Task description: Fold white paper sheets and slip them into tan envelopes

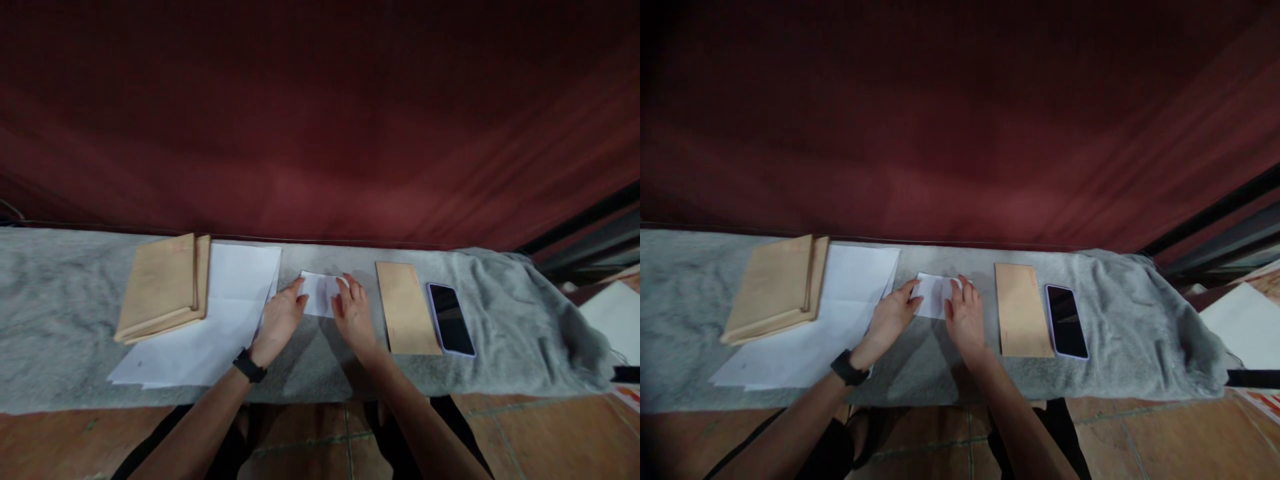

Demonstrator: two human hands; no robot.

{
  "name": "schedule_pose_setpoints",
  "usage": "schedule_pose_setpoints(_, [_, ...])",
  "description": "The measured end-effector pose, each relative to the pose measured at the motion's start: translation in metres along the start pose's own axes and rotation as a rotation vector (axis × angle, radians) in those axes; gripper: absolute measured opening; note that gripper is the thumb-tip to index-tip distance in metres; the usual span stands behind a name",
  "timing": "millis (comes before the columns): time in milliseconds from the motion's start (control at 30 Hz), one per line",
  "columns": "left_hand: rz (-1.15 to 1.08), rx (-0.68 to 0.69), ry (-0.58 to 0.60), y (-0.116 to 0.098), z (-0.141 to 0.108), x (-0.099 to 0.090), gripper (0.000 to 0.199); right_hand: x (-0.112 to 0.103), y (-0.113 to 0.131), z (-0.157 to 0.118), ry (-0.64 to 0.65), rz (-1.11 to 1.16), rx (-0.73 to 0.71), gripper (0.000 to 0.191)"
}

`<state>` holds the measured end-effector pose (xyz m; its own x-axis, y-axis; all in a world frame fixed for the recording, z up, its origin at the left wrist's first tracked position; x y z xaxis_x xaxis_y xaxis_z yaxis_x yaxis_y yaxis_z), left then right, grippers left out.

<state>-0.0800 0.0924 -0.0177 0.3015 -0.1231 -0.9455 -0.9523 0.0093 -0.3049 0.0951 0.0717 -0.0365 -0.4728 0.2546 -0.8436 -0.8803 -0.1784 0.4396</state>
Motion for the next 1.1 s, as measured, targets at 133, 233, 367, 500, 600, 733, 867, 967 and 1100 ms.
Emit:
schedule_pose_setpoints(133, [0.025,0.035,-0.026,-0.001,-0.003,0.000,0.046,0.013,0.014,-0.015,0.103,0.043,-0.102,0.048])
schedule_pose_setpoints(233, [0.091,0.072,-0.071,-0.002,-0.007,-0.001,0.042,0.020,0.015,-0.021,0.153,-0.029,-0.109,0.050])
schedule_pose_setpoints(367, [0.109,0.202,-0.206,-0.010,-0.010,0.002,0.038,0.024,0.013,-0.022,0.167,-0.097,-0.112,0.051])
schedule_pose_setpoints(500, [-0.039,0.442,-0.242,-0.027,-0.016,0.024,0.045,0.025,0.011,-0.024,0.179,-0.154,-0.123,0.052])
schedule_pose_setpoints(600, [-0.036,0.535,-0.198,-0.036,-0.025,0.043,0.057,0.025,0.009,-0.027,0.182,-0.214,-0.141,0.057])
schedule_pose_setpoints(733, [0.016,0.560,-0.201,-0.037,-0.034,0.053,0.068,0.023,0.004,-0.028,0.200,-0.277,-0.147,0.057])
schedule_pose_setpoints(867, [0.066,0.574,-0.218,-0.033,-0.037,0.053,0.069,0.022,-0.001,-0.027,0.180,-0.293,-0.126,0.054])
schedule_pose_setpoints(967, [0.114,0.579,-0.225,-0.031,-0.038,0.054,0.068,0.020,-0.008,-0.024,0.137,-0.288,-0.061,0.053])
schedule_pose_setpoints(1100, [0.155,0.582,-0.239,-0.030,-0.040,0.053,0.068,0.017,-0.014,-0.022,0.123,-0.295,-0.041,0.053])
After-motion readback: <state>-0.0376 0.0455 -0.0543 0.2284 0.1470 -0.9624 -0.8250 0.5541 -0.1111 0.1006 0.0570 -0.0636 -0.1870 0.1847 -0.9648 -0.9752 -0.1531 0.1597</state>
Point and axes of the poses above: each hand's wrist, its own z-axis towards the middle knuckle, its own x-axis out of the palm, y = z × x, the point moved 4 cm from there along z, towards the middle knuckle, and after that the axes turned 7 degrees about x, right-handed, at the moved point
